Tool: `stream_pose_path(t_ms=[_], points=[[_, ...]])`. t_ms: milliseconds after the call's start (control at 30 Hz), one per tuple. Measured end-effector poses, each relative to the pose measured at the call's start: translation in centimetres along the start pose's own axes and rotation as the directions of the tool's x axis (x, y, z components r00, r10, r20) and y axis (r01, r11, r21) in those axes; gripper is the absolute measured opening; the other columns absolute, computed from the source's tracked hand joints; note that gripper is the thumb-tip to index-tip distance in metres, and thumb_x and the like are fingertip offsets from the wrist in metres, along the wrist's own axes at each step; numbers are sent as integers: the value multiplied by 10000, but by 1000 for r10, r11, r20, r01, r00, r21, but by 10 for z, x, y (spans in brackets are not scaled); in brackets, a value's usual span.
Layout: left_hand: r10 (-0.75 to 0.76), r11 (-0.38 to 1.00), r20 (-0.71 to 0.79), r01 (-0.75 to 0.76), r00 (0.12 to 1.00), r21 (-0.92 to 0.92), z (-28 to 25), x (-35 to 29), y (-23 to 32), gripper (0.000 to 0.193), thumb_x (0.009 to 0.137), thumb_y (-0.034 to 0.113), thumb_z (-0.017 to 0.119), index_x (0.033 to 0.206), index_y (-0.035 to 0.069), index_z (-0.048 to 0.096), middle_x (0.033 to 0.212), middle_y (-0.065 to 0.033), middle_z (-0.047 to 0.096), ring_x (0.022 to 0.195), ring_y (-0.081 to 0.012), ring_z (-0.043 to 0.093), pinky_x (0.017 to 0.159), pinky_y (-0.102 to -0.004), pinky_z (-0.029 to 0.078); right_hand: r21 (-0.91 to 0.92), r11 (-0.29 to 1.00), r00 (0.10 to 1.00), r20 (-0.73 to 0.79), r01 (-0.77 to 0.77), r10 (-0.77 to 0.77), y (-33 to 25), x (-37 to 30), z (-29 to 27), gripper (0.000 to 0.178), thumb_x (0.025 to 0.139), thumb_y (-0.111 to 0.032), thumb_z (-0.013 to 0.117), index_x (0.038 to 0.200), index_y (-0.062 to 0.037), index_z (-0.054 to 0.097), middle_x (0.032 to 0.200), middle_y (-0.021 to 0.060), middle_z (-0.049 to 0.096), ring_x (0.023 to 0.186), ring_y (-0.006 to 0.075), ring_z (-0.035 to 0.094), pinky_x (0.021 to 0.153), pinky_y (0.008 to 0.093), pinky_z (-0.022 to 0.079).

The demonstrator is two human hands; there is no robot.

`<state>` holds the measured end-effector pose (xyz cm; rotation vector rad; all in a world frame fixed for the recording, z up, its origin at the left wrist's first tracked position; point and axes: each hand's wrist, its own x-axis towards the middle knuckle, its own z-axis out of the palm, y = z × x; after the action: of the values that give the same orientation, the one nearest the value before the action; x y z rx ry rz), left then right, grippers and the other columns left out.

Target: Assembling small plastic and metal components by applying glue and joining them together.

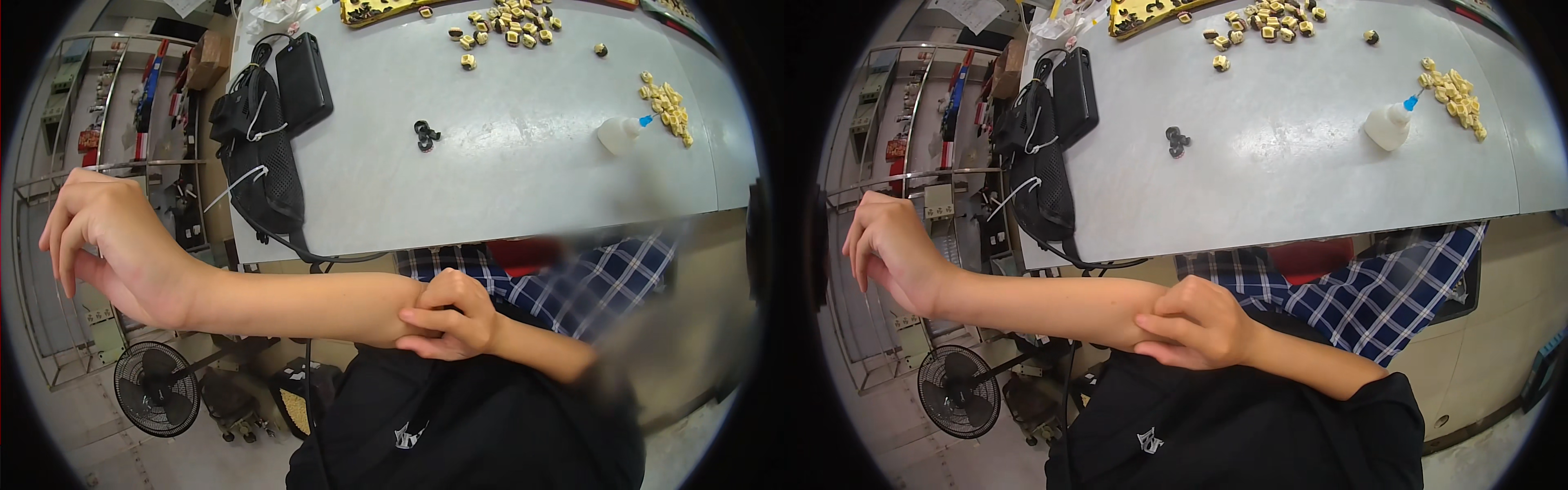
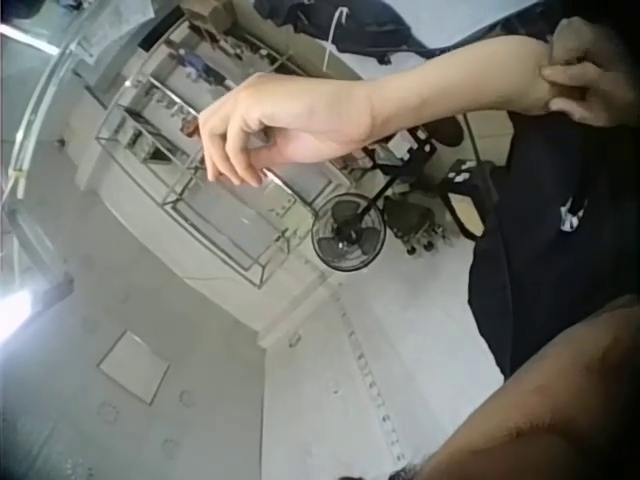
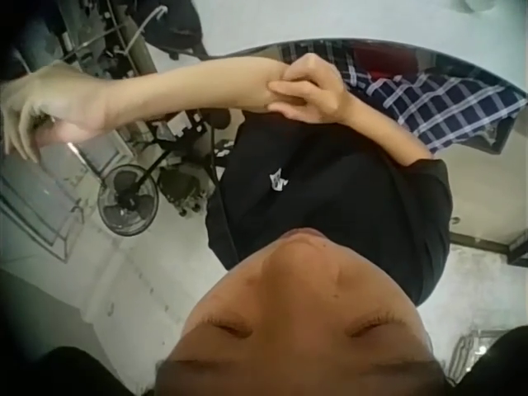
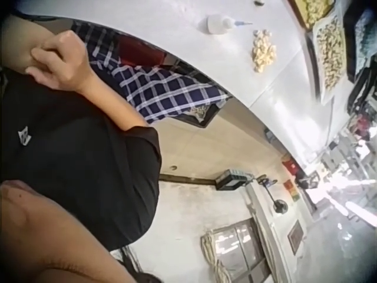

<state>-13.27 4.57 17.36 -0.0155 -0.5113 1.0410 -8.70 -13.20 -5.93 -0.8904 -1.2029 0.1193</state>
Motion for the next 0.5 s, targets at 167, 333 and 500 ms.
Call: stream_pose_path(t_ms=[167, 333, 500], points=[[48, 998, 48, -50, 998, 45, -3, 0, 0, 161, 712, -54, 593, 820, -3, 485, 698, -78, 538, 579, -114, 543, 370, -233, 532, -85, 995, 996, 71, 58, -53, 8, -13, -27, 372, 764, -301, 683, 986, -11, 615, 1004, 177, 571, 770, 271, 589, 613, 320, 479], [5, 997, 56, -9, 998, 77, -11, -3, -12, 81, 756, -25, 565, 809, -5, 507, 781, -78, 516, 567, -132, 541, 390, -234, 532, 15, 985, 979, 115, -173, 170, -11, 8, -18, 529, 775, -260, 666, 1210, -9, 499, 1244, 249, 445, 1058, 381, 530, 830, 412, 470], [19, 978, 64, -32, 998, 205, 43, -10, 1, 131, 706, 5, 587, 794, 7, 489, 709, -58, 491, 474, -109, 510, 287, -208, 476, -108, 853, 652, 598, -511, 466, -10, -44, -53, 689, 786, -318, 652, 1328, -3, 365, 1359, 299, 325, 1190, 447, 421, 958, 490, 381]])
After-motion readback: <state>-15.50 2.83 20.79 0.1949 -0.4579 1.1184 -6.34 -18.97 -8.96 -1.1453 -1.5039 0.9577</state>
